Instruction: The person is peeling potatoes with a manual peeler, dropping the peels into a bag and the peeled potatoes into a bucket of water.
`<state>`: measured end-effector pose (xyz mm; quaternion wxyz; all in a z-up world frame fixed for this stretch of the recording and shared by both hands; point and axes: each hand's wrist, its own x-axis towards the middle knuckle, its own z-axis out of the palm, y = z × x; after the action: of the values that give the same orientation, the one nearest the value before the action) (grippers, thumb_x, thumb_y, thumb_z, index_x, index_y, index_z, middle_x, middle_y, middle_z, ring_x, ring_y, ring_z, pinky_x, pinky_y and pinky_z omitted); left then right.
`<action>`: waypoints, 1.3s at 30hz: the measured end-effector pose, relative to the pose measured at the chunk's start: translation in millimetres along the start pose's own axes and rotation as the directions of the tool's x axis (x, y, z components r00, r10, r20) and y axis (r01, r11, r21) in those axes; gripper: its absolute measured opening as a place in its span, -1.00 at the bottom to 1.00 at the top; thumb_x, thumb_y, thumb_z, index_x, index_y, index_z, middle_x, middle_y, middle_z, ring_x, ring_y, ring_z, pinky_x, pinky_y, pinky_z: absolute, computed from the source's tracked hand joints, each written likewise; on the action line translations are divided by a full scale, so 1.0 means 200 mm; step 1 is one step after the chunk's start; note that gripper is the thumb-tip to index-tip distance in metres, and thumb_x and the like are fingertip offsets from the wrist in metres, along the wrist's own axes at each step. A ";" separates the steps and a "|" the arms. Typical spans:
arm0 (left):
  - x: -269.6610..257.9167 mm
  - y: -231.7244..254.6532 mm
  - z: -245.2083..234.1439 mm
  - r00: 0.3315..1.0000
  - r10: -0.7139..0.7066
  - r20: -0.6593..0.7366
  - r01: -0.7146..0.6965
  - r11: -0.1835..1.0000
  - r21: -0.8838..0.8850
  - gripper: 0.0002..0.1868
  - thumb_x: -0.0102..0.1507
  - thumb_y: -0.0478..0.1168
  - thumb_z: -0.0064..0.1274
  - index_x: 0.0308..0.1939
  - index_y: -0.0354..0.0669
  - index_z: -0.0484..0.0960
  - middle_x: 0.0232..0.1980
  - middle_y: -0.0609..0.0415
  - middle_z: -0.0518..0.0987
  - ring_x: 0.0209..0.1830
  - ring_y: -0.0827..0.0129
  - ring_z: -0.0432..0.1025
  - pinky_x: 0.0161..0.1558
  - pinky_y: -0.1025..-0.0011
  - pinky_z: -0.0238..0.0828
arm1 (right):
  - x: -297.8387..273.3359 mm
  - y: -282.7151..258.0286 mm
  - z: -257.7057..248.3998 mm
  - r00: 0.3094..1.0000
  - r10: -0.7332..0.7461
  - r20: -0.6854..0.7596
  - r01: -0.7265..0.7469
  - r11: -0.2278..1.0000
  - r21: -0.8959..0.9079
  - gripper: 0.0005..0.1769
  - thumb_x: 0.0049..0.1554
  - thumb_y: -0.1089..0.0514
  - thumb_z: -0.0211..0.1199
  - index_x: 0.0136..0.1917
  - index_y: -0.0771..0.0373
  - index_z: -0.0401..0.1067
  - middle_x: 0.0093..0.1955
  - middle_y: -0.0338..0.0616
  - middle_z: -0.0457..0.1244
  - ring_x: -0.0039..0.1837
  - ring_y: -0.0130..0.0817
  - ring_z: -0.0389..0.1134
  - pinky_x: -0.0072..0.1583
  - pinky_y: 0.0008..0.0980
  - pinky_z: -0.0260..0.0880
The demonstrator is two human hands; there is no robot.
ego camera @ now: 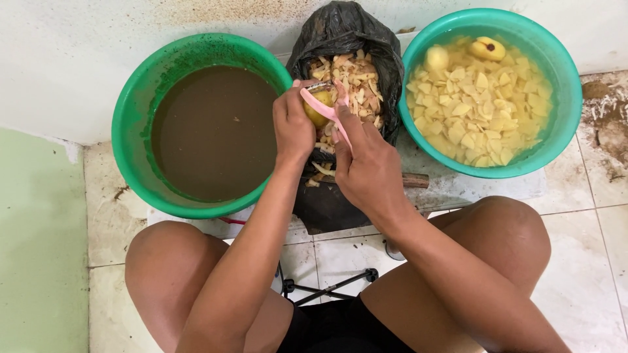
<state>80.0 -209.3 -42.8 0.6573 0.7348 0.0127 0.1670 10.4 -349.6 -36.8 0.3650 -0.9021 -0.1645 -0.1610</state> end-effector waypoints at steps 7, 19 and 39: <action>0.03 -0.11 0.00 0.999 -0.045 -0.019 0.040 0.978 -0.202 -0.54 0.39 -0.17 -0.33 -0.16 -0.24 0.75 -0.74 -0.12 0.41 -0.81 0.24 0.42 -0.68 0.38 0.49 | -0.02 -0.01 0.00 1.000 -0.015 -0.003 0.015 1.000 0.007 -0.55 0.47 0.18 0.03 0.59 0.21 0.26 -0.23 0.06 0.22 -0.43 -0.12 0.20 -0.42 -0.16 0.12; 0.02 -0.12 0.00 0.998 0.020 -0.052 -0.028 0.987 -0.155 -0.54 0.41 -0.23 -0.38 -0.15 -0.18 0.74 -0.65 -0.09 0.49 -0.67 0.35 0.46 -0.50 0.42 0.54 | -0.05 0.00 0.05 0.999 -0.025 -0.030 0.024 0.999 -0.027 -0.54 0.47 0.19 0.03 0.60 0.21 0.25 -0.18 0.03 0.22 -0.41 -0.18 0.20 -0.42 -0.17 0.14; -0.01 -0.02 -0.02 0.984 0.112 -0.140 -0.125 0.989 -0.084 -0.49 0.45 -0.18 -0.43 -0.17 -0.17 0.74 -0.49 -0.15 0.60 -0.59 0.29 0.52 -0.38 0.30 0.61 | -0.02 -0.09 -0.07 1.000 -0.010 -0.029 0.013 0.995 0.102 -0.56 0.46 0.22 0.07 0.58 0.20 0.30 -0.14 0.07 0.30 -0.34 -0.11 0.32 -0.38 -0.15 0.21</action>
<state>77.9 -206.2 -47.9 0.6772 0.6900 0.0055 0.2553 -2.2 -347.4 -18.3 0.4121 -0.8789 -0.1726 -0.1671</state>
